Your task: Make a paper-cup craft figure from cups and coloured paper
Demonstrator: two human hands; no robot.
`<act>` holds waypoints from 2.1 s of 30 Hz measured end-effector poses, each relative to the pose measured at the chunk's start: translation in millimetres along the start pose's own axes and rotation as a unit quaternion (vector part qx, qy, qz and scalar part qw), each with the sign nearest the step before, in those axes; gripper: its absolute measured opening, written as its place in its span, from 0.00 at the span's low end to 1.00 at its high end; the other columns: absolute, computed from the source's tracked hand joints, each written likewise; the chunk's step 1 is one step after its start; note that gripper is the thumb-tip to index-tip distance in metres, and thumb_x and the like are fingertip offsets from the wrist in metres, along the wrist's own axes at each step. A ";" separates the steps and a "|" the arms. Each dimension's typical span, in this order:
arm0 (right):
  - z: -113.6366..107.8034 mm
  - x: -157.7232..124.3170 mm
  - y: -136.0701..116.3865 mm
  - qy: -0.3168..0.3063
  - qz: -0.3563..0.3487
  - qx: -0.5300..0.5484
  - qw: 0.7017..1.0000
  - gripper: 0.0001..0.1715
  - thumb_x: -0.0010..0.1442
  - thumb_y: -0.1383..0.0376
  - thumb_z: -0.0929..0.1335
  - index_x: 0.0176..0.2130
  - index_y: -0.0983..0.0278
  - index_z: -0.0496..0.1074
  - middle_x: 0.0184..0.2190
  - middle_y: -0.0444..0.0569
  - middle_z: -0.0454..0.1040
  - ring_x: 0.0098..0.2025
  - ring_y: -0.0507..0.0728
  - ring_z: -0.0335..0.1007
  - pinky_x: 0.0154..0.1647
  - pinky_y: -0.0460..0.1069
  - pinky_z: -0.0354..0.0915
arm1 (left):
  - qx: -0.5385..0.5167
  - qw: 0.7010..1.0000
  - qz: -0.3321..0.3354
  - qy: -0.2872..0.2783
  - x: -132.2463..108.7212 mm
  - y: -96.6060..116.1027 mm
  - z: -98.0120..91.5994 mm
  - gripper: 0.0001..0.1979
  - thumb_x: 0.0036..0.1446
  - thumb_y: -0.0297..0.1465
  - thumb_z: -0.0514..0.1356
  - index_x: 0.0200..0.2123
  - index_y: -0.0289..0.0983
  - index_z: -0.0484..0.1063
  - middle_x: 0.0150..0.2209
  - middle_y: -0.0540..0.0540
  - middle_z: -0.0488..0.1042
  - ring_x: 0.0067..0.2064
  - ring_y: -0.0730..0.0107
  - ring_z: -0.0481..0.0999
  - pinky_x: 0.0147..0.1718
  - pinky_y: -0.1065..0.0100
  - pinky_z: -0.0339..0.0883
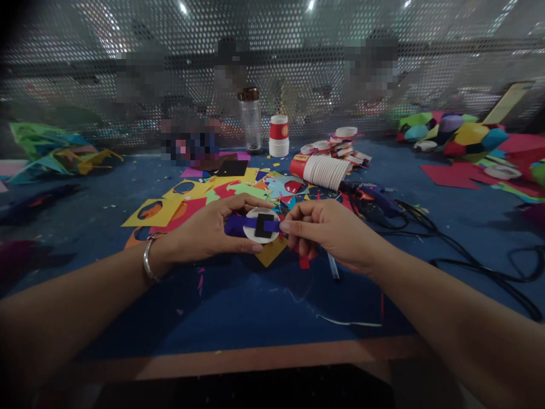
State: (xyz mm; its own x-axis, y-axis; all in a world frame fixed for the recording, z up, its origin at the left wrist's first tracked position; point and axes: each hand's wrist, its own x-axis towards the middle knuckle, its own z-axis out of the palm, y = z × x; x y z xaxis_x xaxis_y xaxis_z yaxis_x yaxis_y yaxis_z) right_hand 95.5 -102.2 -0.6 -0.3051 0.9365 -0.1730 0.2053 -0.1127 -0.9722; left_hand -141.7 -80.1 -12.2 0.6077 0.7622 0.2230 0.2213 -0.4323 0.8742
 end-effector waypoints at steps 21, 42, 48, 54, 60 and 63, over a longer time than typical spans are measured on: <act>1.6 0.1 -1.8 -0.003 0.009 -0.012 1.000 0.20 0.45 0.56 0.82 0.25 0.64 0.74 0.18 0.43 0.76 0.15 0.47 0.68 0.14 0.39 0.60 | 0.023 0.999 0.028 -0.005 -1.2 0.2 1.3 0.29 0.51 0.31 0.74 0.55 0.38 0.72 0.53 0.42 0.78 0.51 0.60 0.78 0.51 0.60 0.71; 0.5 -2.8 -4.8 0.005 -0.051 -0.062 0.997 0.22 0.51 0.52 0.80 0.25 0.63 0.73 0.19 0.42 0.73 0.19 0.48 0.66 0.18 0.43 0.61 | -0.083 0.996 -0.036 -0.011 0.7 3.9 1.7 0.27 0.48 0.27 0.75 0.51 0.38 0.72 0.49 0.42 0.80 0.50 0.60 0.80 0.49 0.60 0.72; -2.9 -2.9 -6.1 0.062 -0.085 -0.062 0.993 0.22 0.51 0.51 0.80 0.26 0.63 0.73 0.20 0.42 0.73 0.18 0.46 0.63 0.17 0.43 0.58 | -0.054 0.993 -0.100 0.036 2.4 -8.6 -3.1 0.29 0.46 0.30 0.74 0.51 0.38 0.70 0.40 0.47 0.78 0.38 0.67 0.78 0.39 0.63 0.71; -7.8 -0.8 -5.6 0.058 -0.070 -0.071 0.993 0.22 0.50 0.50 0.80 0.26 0.62 0.72 0.19 0.41 0.72 0.18 0.46 0.61 0.16 0.44 0.56 | 0.025 0.983 -0.066 0.171 6.9 -14.9 -12.6 0.27 0.45 0.27 0.72 0.49 0.39 0.68 0.45 0.45 0.77 0.41 0.65 0.76 0.41 0.63 0.70; -11.6 3.1 -2.8 -0.023 -0.023 -0.137 0.990 0.20 0.52 0.49 0.78 0.26 0.61 0.75 0.17 0.41 0.72 0.17 0.47 0.60 0.18 0.45 0.55 | 0.003 0.967 -0.045 0.251 9.3 -17.4 -16.7 0.29 0.43 0.29 0.75 0.47 0.40 0.66 0.47 0.44 0.75 0.48 0.61 0.75 0.43 0.63 0.73; -12.7 4.7 -1.5 -0.052 -0.016 -0.214 0.975 0.21 0.55 0.47 0.76 0.25 0.60 0.74 0.16 0.40 0.72 0.17 0.48 0.58 0.20 0.46 0.54 | -0.039 0.968 -0.052 0.241 9.5 -17.1 -14.2 0.30 0.42 0.26 0.75 0.48 0.39 0.65 0.48 0.44 0.75 0.48 0.62 0.75 0.43 0.64 0.74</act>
State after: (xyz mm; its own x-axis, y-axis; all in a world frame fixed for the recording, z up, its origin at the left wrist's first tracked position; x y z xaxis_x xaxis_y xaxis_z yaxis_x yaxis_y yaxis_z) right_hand 105.6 -93.4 2.1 -0.4053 0.8963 -0.1799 0.5560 0.0855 -0.8268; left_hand -150.6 -58.6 -18.9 0.1548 0.9442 0.2907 0.1926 -0.3175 0.9285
